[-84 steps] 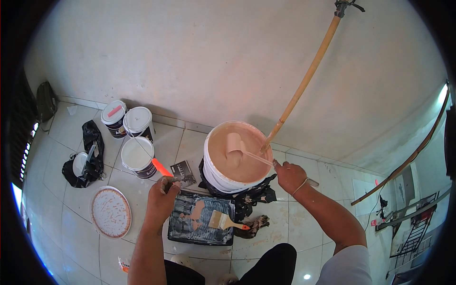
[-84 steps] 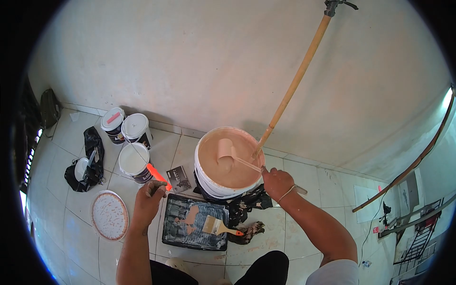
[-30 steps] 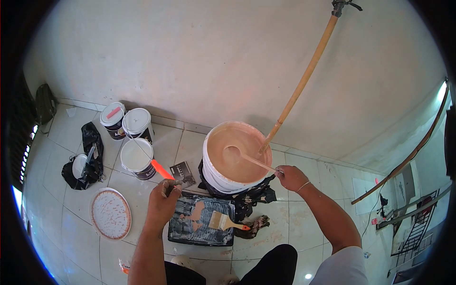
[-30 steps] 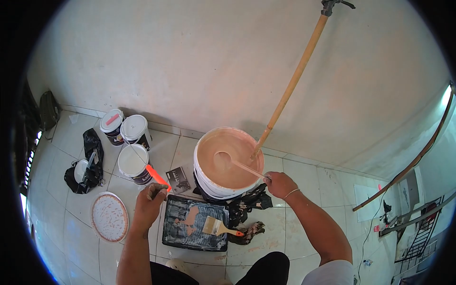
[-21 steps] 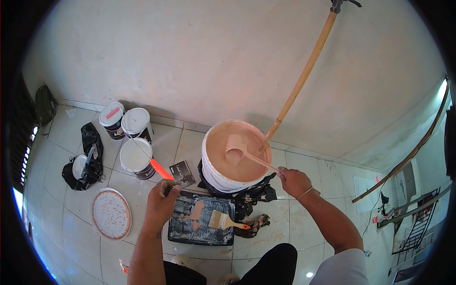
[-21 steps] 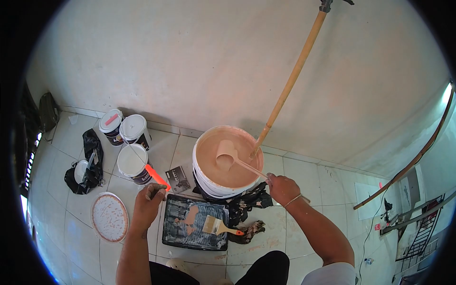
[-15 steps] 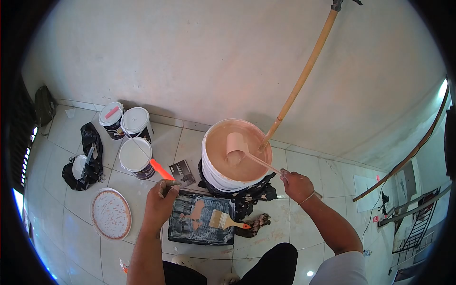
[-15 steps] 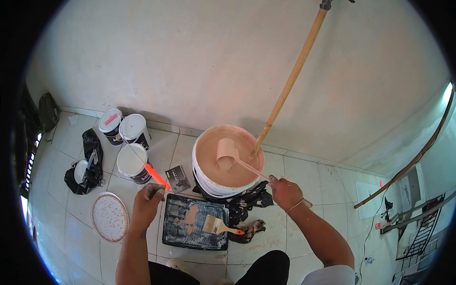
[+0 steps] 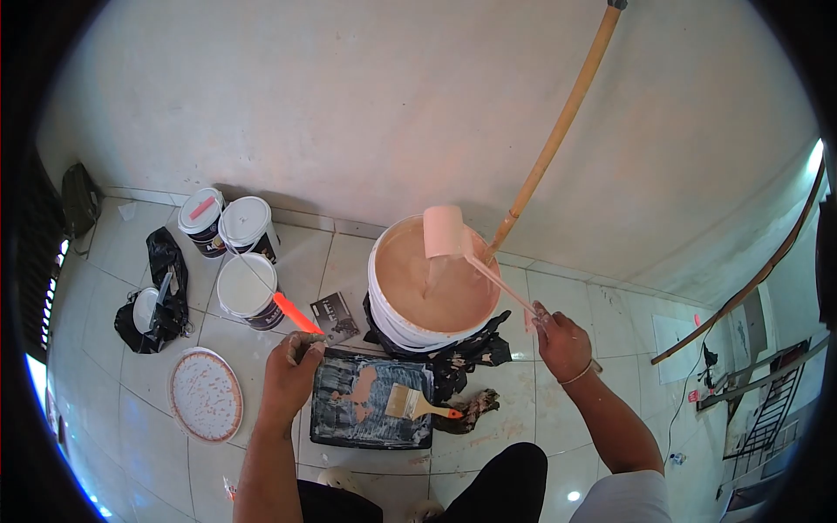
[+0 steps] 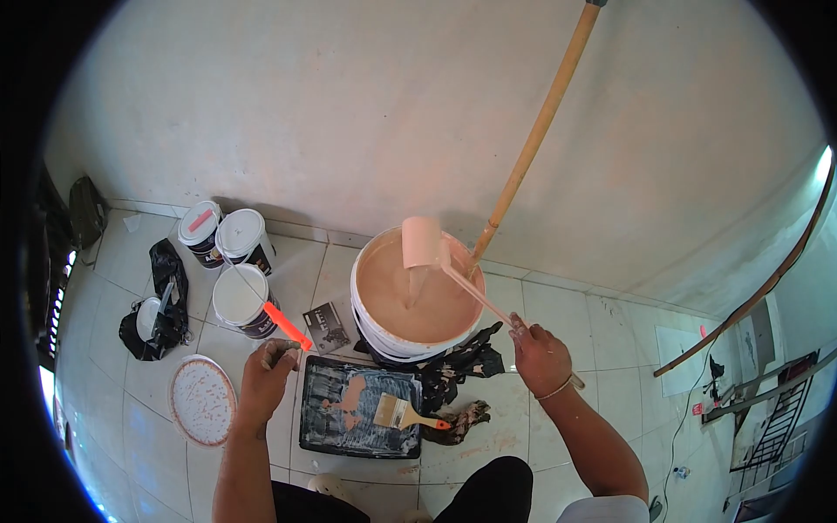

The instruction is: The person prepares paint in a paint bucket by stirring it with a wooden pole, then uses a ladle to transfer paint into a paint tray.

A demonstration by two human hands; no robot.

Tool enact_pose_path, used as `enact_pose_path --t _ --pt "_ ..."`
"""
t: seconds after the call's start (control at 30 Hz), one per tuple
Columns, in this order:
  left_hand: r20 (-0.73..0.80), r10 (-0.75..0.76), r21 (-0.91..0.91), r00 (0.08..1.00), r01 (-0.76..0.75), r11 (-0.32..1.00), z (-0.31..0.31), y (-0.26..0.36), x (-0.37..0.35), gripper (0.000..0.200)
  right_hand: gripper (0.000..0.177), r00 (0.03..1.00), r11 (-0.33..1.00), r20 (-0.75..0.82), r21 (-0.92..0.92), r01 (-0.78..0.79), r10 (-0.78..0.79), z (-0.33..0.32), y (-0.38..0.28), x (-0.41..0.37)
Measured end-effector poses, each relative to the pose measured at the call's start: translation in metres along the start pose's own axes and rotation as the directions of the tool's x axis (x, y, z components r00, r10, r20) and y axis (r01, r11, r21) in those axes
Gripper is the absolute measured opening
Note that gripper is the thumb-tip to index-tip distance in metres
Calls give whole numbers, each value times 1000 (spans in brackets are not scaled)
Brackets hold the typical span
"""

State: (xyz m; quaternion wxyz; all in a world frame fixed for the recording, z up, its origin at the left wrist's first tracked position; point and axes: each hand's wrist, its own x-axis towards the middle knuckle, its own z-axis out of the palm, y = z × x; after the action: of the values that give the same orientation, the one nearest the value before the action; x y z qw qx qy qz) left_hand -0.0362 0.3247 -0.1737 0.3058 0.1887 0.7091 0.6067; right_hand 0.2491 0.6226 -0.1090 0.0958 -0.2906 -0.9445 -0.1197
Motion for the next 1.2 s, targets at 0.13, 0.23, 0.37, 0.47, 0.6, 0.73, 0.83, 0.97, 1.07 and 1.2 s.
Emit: enact_pose_path --t 0.13,0.23,0.37,0.47,0.6,0.73,0.83,0.97,1.07,1.2 --pt "-6 -6 -4 1000 6 1000 1 0 1 15 30 996 999 -87 -15 33 -34 4 1 8" --pt "-2 -17 6 1000 17 1000 3 1 0 16 32 998 1000 -57 -21 21 -22 15 -1 17" --pt "-5 -17 2 1000 17 1000 2 -2 0 16 33 994 992 90 -109 67 -57 36 0 31" --pt "-12 -15 1 1000 15 1000 1 -5 0 17 36 978 976 187 -176 126 -93 48 -2 42" --pt "-8 -26 10 1000 26 1000 2 3 -2 17 37 971 973 217 -180 144 -103 49 -12 58" --pt "-7 -22 1 1000 22 1000 2 4 -3 18 33 950 972 290 -162 169 -117 49 -25 70" --pt "-14 -9 6 1000 9 1000 2 5 -3 18 32 938 972 320 -142 187 -134 55 -30 74" --pt "-4 2 -17 1000 -2 1000 2 0 -3 18 30 922 975 369 -129 180 -121 70 -35 79" --pt "0 16 -12 1000 -16 1000 1 -5 -2 19 24 911 982 392 -81 171 -126 84 -36 90" --pt "0 -16 3 1000 16 1000 2 3 -5 17 21 860 970 481 -70 231 -170 74 -48 110"
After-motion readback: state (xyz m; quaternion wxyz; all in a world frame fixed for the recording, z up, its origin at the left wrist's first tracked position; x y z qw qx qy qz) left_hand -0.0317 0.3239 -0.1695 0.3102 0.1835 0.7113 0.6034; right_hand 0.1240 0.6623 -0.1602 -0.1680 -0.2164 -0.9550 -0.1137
